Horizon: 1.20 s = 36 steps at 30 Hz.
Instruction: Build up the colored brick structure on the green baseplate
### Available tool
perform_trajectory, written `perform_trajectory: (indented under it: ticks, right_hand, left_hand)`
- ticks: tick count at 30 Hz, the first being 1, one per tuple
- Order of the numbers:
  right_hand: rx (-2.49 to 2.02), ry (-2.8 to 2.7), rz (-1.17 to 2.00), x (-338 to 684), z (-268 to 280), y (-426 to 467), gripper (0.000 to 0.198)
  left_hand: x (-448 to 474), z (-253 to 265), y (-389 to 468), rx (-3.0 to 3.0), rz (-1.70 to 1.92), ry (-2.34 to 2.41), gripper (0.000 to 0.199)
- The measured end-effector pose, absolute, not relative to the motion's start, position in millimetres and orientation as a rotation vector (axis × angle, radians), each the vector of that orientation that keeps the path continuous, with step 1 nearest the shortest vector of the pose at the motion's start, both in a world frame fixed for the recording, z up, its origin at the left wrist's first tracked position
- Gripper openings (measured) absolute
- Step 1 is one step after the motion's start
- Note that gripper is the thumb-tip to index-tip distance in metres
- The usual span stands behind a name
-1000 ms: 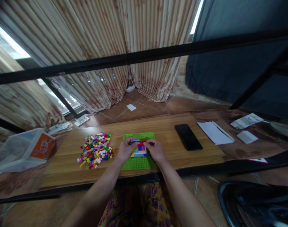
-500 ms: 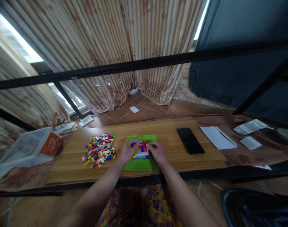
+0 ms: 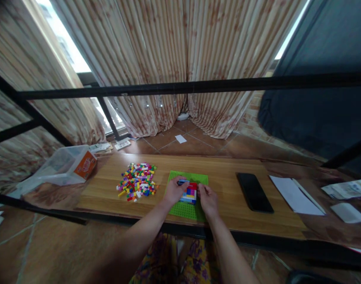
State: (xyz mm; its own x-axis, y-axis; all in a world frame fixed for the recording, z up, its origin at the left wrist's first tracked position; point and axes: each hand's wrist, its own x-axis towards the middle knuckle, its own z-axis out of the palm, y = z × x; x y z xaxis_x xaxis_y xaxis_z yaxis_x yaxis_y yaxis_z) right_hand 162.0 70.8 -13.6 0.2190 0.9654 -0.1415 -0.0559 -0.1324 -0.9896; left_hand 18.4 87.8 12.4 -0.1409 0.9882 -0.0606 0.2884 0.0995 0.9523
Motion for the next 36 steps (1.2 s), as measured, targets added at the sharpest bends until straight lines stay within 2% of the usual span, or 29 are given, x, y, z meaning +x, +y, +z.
perform_trajectory:
  ticks: [4, 7, 12, 22, 30, 36]
  right_hand:
    - [-1.353, -0.963, 1.164, 163, -14, 70, 0.047]
    - [-1.317, -0.967, 1.168, 164, -13, 69, 0.046]
    - [-1.334, -1.036, 1.118, 166, -17, 70, 0.048]
    - [-1.365, -1.012, 1.130, 173, -29, 71, 0.047]
    - [-1.455, -1.105, 1.072, 177, -27, 67, 0.044]
    - [-1.577, -1.136, 1.016, 176, -13, 60, 0.046]
  left_hand:
    - [18, 13, 85, 1.349, 1.111, 1.558, 0.021]
    - [9, 17, 76, 1.427, 1.234, 1.580, 0.029]
    - [-20, 28, 30, 1.533, 1.391, 1.598, 0.032]
    - [-100, 10, -69, 1.616, 1.272, 1.869, 0.026]
    - [-168, 4, -64, 1.450, 1.260, 2.272, 0.030]
    - [-194, 12, -35, 1.454, 0.984, 2.494, 0.032]
